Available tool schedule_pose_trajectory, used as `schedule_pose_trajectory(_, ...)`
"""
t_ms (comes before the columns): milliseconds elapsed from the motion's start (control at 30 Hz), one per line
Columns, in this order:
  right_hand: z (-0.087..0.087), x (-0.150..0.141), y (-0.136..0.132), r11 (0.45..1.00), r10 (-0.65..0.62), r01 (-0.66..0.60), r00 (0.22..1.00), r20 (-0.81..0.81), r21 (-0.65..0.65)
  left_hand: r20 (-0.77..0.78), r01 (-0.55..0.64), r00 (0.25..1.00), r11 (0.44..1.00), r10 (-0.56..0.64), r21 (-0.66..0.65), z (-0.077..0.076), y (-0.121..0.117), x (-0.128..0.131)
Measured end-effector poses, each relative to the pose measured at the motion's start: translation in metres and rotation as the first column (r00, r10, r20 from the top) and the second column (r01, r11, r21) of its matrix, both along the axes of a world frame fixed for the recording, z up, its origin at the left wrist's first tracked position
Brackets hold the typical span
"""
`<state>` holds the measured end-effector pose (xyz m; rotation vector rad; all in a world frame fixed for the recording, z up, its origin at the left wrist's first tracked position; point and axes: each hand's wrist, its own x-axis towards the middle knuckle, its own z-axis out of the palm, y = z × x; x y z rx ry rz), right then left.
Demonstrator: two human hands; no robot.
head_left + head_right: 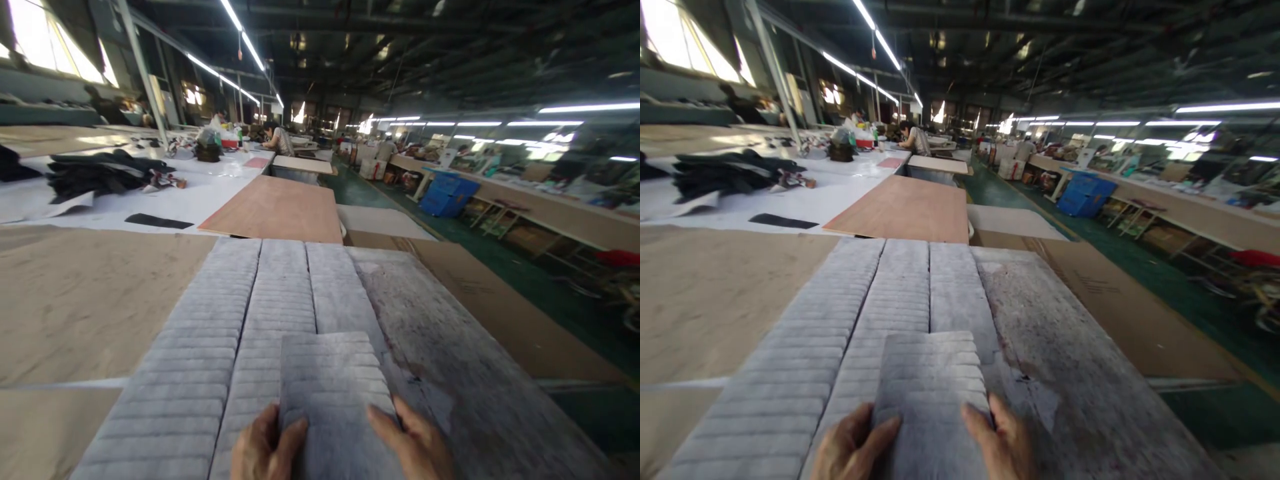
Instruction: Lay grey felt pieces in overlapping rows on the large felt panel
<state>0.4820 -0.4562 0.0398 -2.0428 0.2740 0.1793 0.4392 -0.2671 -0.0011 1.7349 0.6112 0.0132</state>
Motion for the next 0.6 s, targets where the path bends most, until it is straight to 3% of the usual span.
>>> schedule_pose_trajectory(167,-0.008,0.047,-0.035,0.998,0.044,-0.046,0.998,-0.035,-0.048,-0.025,0.217,0.976,0.972,-0.216,0.084,0.009,-0.028,0.056)
schedule_pose_trajectory(367,-0.022,0.089,-0.052,0.988,0.010,-0.011,1.000,-0.011,-0.156,-0.094,0.202,0.979,0.921,-0.181,0.333,0.016,-0.049,0.099)
schedule_pose_trajectory(500,-0.030,0.106,-0.052,0.971,0.025,-0.020,0.999,0.021,-0.239,-0.192,0.207,0.973,0.837,-0.124,0.506,0.010,-0.054,0.112)
schedule_pose_trajectory(600,-0.035,0.112,-0.051,0.927,0.062,-0.057,0.998,0.001,-0.372,-0.269,0.255,0.956,0.797,-0.121,0.548,0.010,-0.055,0.116)
